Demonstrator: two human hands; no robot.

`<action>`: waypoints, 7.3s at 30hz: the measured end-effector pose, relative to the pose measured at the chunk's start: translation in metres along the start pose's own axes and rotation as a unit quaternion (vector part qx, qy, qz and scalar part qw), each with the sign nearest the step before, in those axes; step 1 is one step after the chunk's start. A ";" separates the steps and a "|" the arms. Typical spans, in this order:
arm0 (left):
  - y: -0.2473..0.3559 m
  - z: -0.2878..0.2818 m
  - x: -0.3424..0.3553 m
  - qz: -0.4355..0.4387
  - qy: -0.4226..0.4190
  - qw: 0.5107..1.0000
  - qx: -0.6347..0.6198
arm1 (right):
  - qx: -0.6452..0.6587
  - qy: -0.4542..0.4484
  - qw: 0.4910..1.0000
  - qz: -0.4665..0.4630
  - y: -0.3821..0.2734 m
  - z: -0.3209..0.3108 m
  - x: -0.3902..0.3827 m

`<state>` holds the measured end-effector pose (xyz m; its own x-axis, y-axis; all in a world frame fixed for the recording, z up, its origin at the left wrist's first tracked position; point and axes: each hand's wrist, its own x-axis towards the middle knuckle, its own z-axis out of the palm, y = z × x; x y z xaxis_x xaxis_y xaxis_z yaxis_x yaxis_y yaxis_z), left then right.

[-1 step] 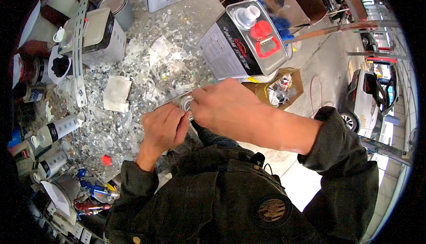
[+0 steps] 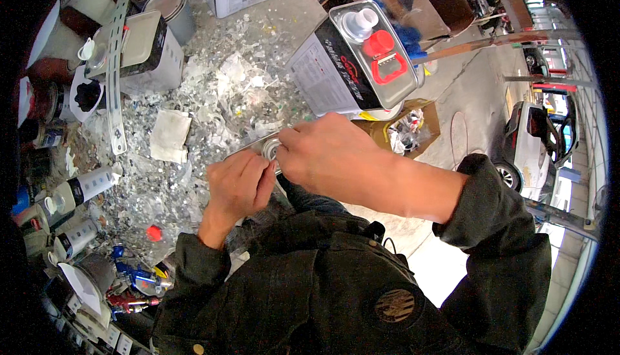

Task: The person opens a rectangular paint can, stirs the contents with a metal rod, and pours the paint into a clear plastic cup using a funnel. The person then closes the can and places it back on the workbench.

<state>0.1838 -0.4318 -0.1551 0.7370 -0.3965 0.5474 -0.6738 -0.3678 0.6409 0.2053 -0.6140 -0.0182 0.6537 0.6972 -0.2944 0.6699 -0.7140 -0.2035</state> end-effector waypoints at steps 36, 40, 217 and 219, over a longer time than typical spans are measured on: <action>-0.007 0.003 -0.004 0.043 0.015 0.999 -0.007 | -0.077 -0.112 0.991 -0.011 -0.015 -0.004 0.032; -0.008 0.004 -0.004 0.051 0.017 0.999 -0.011 | -0.058 -0.141 0.988 0.022 -0.016 -0.005 0.037; 0.056 0.021 0.023 -0.321 -0.058 0.945 0.034 | 0.123 0.091 0.980 0.129 0.026 0.020 -0.040; 0.060 0.016 0.032 -0.344 -0.069 0.936 0.029 | 0.102 0.086 0.984 0.120 0.027 0.020 -0.039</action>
<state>0.1661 -0.4803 -0.1077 0.9865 -0.1521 -0.0614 -0.0466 -0.6187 0.7843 0.1910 -0.6616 -0.0312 0.8454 0.4958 -0.1986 0.4165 -0.8448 -0.3359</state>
